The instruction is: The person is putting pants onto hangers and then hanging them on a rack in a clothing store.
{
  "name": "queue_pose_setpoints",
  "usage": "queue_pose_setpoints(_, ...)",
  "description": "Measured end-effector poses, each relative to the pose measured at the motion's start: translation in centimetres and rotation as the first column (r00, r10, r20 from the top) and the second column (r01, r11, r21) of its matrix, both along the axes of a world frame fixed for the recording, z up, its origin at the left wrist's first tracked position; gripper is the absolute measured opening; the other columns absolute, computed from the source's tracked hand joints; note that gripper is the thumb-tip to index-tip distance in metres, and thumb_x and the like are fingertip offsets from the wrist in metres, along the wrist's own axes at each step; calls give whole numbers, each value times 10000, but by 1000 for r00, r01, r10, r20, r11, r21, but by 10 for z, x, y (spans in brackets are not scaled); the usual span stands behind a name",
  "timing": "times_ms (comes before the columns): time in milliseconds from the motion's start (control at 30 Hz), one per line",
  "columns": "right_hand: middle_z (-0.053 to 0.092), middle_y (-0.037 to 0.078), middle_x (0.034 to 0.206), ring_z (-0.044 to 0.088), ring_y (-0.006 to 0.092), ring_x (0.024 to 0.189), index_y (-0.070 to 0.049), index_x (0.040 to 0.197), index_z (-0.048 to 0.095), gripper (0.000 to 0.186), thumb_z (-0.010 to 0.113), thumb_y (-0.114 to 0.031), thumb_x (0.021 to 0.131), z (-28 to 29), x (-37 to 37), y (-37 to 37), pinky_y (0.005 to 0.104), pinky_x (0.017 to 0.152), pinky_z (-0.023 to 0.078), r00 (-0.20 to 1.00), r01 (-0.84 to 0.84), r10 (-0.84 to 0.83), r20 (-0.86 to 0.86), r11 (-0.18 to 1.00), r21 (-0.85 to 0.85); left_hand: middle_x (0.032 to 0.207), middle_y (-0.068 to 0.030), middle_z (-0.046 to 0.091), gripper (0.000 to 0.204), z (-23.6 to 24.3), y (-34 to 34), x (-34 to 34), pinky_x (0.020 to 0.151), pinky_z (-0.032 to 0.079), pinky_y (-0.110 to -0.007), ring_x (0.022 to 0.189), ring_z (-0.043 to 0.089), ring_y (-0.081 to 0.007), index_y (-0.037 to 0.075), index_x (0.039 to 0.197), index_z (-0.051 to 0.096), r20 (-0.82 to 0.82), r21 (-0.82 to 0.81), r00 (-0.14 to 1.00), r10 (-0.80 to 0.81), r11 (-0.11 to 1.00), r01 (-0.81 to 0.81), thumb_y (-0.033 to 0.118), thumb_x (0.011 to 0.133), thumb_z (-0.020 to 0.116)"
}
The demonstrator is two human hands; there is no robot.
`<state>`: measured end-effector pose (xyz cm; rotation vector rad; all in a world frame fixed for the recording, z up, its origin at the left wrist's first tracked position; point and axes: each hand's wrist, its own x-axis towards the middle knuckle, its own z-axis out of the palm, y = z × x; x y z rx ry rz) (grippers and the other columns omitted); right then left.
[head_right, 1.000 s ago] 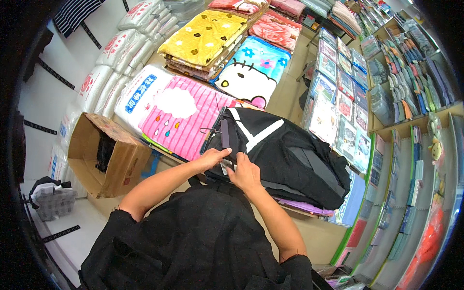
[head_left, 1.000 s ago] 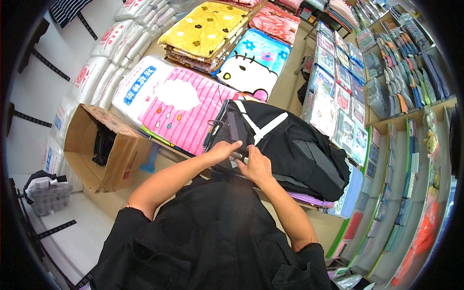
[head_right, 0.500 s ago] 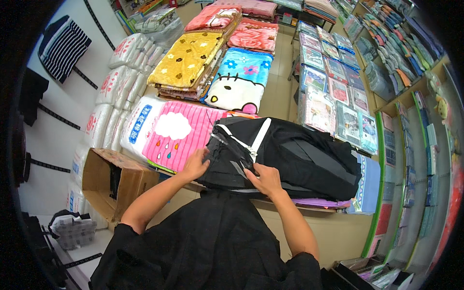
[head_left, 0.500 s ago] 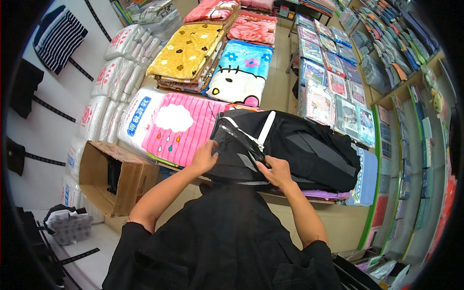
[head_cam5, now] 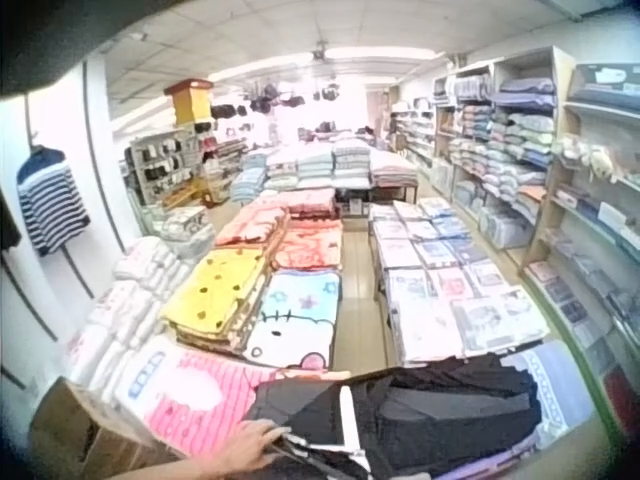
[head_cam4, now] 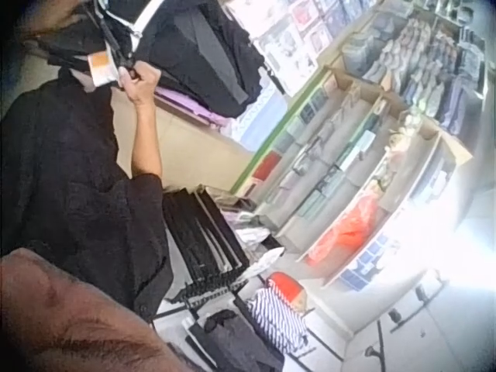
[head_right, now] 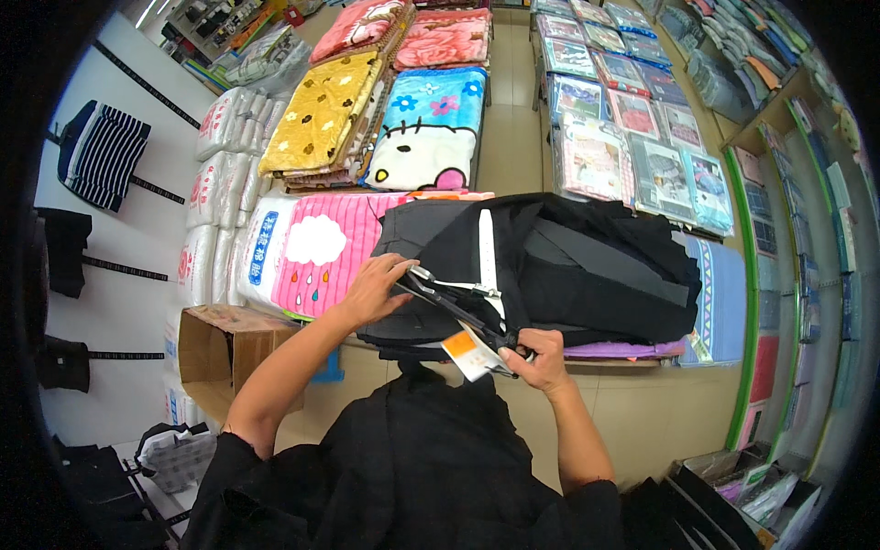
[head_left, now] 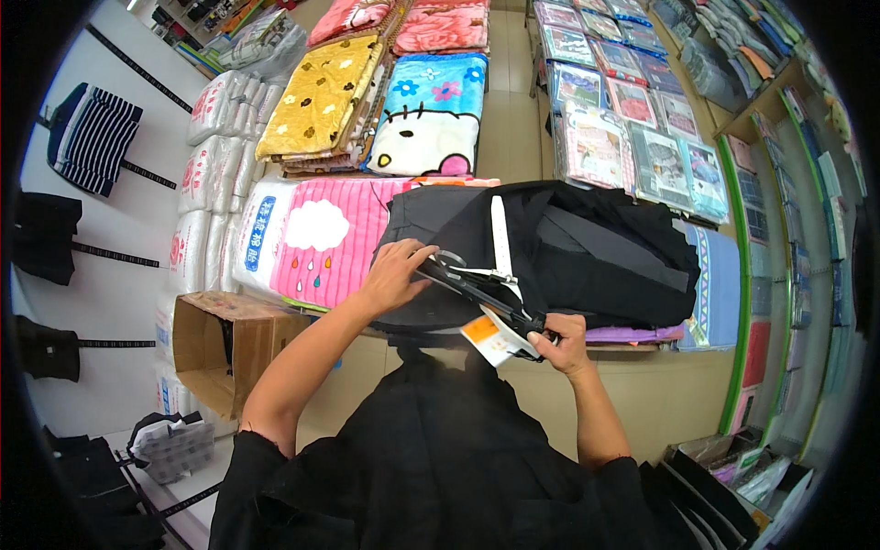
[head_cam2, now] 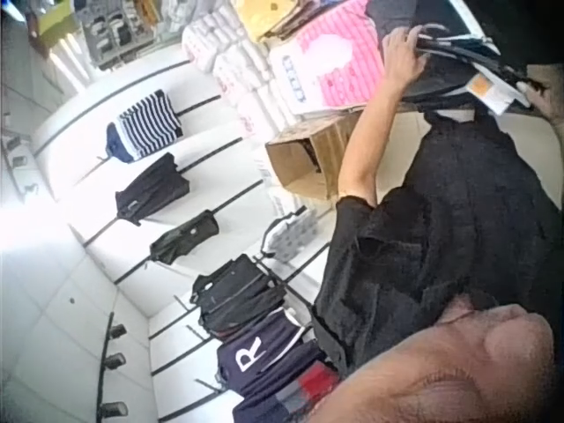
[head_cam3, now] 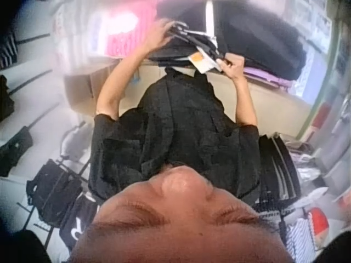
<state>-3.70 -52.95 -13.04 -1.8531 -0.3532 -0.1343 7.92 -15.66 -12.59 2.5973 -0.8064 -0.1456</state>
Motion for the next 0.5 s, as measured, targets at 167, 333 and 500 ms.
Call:
queue_pose_setpoints(167,484,97,623,465,197,537,19,710,572,342,806,-206,815,13,-26,-30,355,522,368,992,123,-124,-21,992,-29,1112,-96,611,541,-4,-19,-21,916,435,-446,1091,569,-309,187,1320,734,36,31,994,-105,994,104,318,822,900)
queue_pose_setpoints(333,478,94,640,448,195,561,35,775,621,326,781,-242,837,25,-74,-43,353,540,368,979,202,-203,-7,977,-69,1079,-93,610,335,-2,-27,-47,921,447,-445,1028,572,-308,110,1067,790,8,-5,965,-261,965,261,272,791,891)
queue_pose_setpoints(500,572,114,735,528,210,660,55,895,688,327,745,-266,876,45,-130,-48,351,619,417,942,333,-332,45,943,-23,1114,-109,717,332,8,-31,-86,907,564,-443,1042,698,-328,54,1016,715,172,-221,898,-405,873,436,98,718,857)
